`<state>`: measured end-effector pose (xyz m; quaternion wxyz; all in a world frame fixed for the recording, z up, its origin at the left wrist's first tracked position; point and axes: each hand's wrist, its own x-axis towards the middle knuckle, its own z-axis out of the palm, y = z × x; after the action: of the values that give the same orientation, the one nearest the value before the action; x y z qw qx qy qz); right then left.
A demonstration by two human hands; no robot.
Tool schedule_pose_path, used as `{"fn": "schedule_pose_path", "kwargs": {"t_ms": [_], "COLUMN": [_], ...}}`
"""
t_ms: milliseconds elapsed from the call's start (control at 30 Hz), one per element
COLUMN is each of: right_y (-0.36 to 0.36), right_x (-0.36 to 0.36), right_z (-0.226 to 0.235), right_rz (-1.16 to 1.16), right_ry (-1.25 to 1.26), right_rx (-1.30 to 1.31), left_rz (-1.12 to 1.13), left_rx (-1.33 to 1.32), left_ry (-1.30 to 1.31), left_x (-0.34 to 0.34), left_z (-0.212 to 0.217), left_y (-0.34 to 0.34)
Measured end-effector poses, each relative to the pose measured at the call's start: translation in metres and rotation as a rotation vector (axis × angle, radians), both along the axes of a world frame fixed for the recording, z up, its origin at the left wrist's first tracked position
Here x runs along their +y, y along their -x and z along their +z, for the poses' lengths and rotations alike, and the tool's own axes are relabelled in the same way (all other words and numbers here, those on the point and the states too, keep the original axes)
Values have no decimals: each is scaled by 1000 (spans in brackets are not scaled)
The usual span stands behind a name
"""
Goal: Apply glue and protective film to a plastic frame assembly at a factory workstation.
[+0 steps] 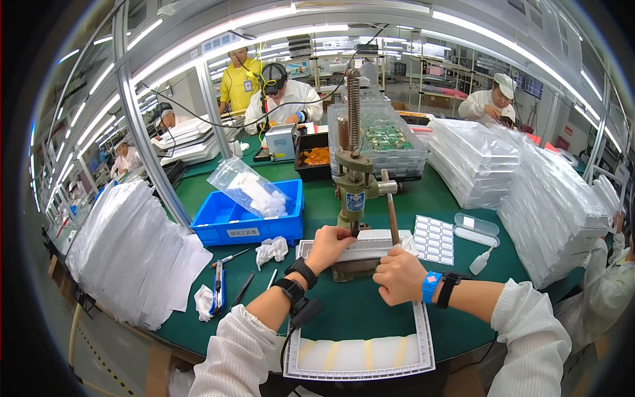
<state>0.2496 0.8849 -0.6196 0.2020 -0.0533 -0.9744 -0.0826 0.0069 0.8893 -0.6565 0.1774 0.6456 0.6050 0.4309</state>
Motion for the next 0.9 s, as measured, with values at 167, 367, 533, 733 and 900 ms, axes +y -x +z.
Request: {"fn": "schedule_pose_path", "kwargs": {"t_ms": [167, 367, 533, 733, 900], "right_y": [7, 2, 10, -23, 48], "right_x": [-3, -11, -14, -3, 89], "right_z": [0, 3, 12, 136, 200], "right_rz": [-79, -68, -29, 126, 235], "right_ry": [0, 54, 112, 867, 1205], "right_rx": [-120, -93, -6, 276, 771], "left_rz": [13, -5, 26, -17, 3], "left_rx": [-46, -41, -64, -51, -105], "left_ry": [11, -35, -45, -53, -105], "left_x": [1, 2, 2, 11, 5], "left_z": [-3, -2, -9, -9, -17], "left_y": [3, -5, 3, 5, 13]}}
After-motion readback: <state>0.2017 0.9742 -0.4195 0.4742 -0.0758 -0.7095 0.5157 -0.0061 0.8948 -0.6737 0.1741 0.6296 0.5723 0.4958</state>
